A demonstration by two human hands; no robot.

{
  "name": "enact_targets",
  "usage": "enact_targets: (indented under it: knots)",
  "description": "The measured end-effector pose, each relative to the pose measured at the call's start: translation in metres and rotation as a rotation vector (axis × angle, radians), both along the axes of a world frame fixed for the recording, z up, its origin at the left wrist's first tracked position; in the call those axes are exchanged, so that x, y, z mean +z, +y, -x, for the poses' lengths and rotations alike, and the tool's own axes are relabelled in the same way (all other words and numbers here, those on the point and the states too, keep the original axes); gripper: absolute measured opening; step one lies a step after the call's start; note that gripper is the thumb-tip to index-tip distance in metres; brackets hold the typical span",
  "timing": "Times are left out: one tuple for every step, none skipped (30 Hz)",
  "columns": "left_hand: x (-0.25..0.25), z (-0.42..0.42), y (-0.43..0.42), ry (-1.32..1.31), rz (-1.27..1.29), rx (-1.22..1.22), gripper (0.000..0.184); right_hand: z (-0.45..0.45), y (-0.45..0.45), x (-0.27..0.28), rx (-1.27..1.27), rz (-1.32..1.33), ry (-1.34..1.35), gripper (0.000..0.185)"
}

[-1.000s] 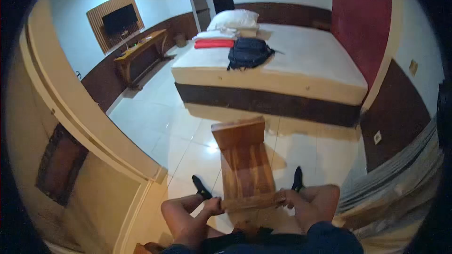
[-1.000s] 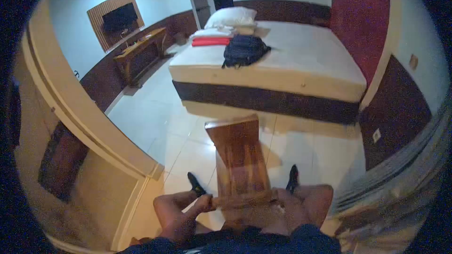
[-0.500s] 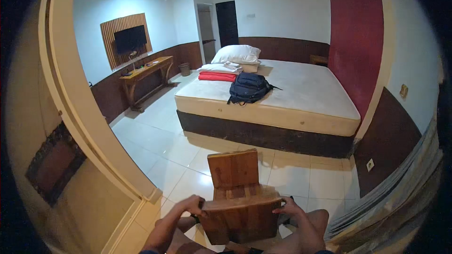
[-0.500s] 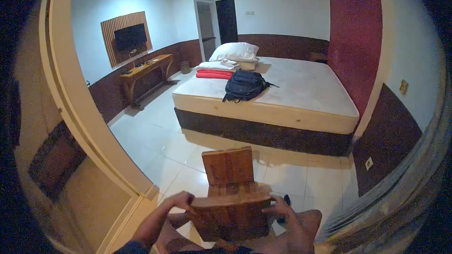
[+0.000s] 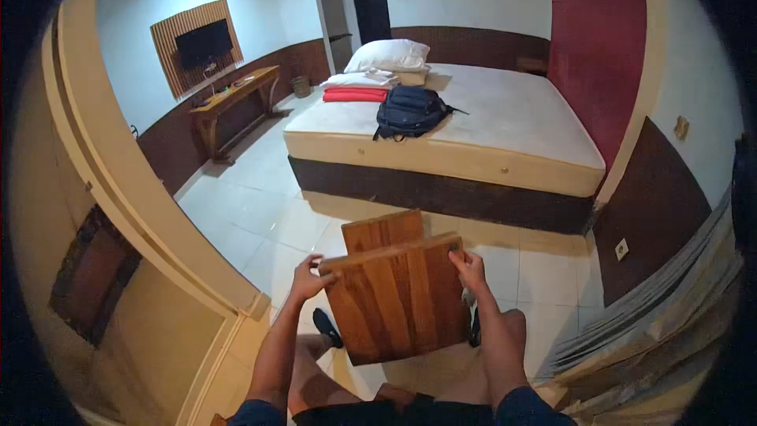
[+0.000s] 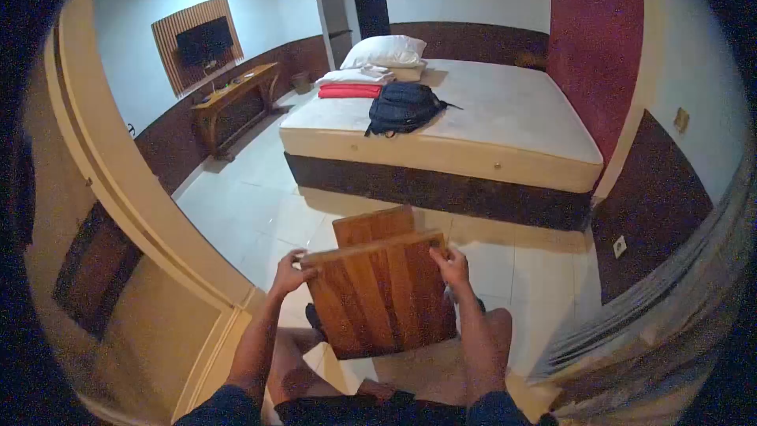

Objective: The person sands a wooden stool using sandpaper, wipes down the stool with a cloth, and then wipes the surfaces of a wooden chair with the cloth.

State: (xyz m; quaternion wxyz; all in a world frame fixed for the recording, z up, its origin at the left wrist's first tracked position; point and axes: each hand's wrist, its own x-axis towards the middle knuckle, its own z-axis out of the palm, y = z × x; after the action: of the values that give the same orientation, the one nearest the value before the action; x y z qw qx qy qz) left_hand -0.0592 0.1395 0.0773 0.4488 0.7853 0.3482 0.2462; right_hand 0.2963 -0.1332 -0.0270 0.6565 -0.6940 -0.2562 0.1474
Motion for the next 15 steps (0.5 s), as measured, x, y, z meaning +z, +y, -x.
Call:
enact_targets:
  knots:
    - [0.008, -0.007, -0.014, -0.09, -0.109, 0.143, 0.062, 0.002, 0.006, 0.018, -0.017, 0.008, -0.019, 0.048]
    - [0.009, -0.01, -0.026, -0.178, -0.22, 0.284, 0.063, 0.004, 0.011, 0.037, -0.034, 0.018, -0.036, 0.05]
    - [-0.006, -0.015, -0.032, -0.163, -0.211, 0.288, 0.063, -0.002, 0.018, 0.046, -0.025, 0.03, -0.079, 0.052]
    - [-0.037, -0.025, -0.032, -0.25, -0.269, 0.326, 0.061, -0.007, 0.024, 0.052, -0.016, 0.045, -0.122, 0.054]
    - [-0.069, -0.032, -0.033, -0.338, -0.326, 0.366, 0.061, -0.014, 0.031, 0.055, -0.01, 0.062, -0.113, 0.054]
    - [-0.09, -0.032, -0.038, -0.429, -0.383, 0.405, 0.061, -0.023, 0.039, 0.056, 0.028, 0.14, -0.037, 0.057]
    - [-0.099, -0.028, -0.047, -0.424, -0.372, 0.41, 0.061, -0.03, 0.044, 0.062, 0.065, 0.214, 0.036, 0.061]
    - [-0.106, -0.023, -0.053, -0.357, -0.163, 0.427, 0.06, -0.035, 0.048, 0.07, 0.063, 0.226, 0.032, 0.061]
    - [-0.11, -0.02, -0.06, -0.288, 0.044, 0.439, 0.059, -0.03, 0.049, 0.089, 0.019, 0.268, 0.024, 0.064]
    - [-0.115, -0.018, -0.064, -0.212, 0.251, 0.446, 0.06, -0.02, 0.049, 0.106, -0.025, 0.313, 0.02, 0.067]
    - [-0.116, -0.018, -0.063, -0.203, 0.267, 0.447, 0.06, -0.013, 0.046, 0.111, -0.068, 0.362, 0.019, 0.071]
    - [-0.113, -0.022, -0.061, -0.219, 0.278, 0.425, 0.062, -0.01, 0.039, 0.104, -0.065, 0.387, 0.025, 0.071]
    - [-0.11, -0.024, -0.058, -0.233, 0.289, 0.407, 0.063, -0.007, 0.028, 0.095, -0.022, 0.415, 0.011, 0.073]
    - [-0.108, -0.024, -0.054, -0.254, 0.292, 0.387, 0.065, -0.008, 0.021, 0.088, 0.02, 0.434, -0.005, 0.076]
    - [-0.114, -0.025, -0.048, -0.251, 0.301, 0.39, 0.065, -0.01, 0.017, 0.083, 0.059, 0.444, -0.025, 0.079]
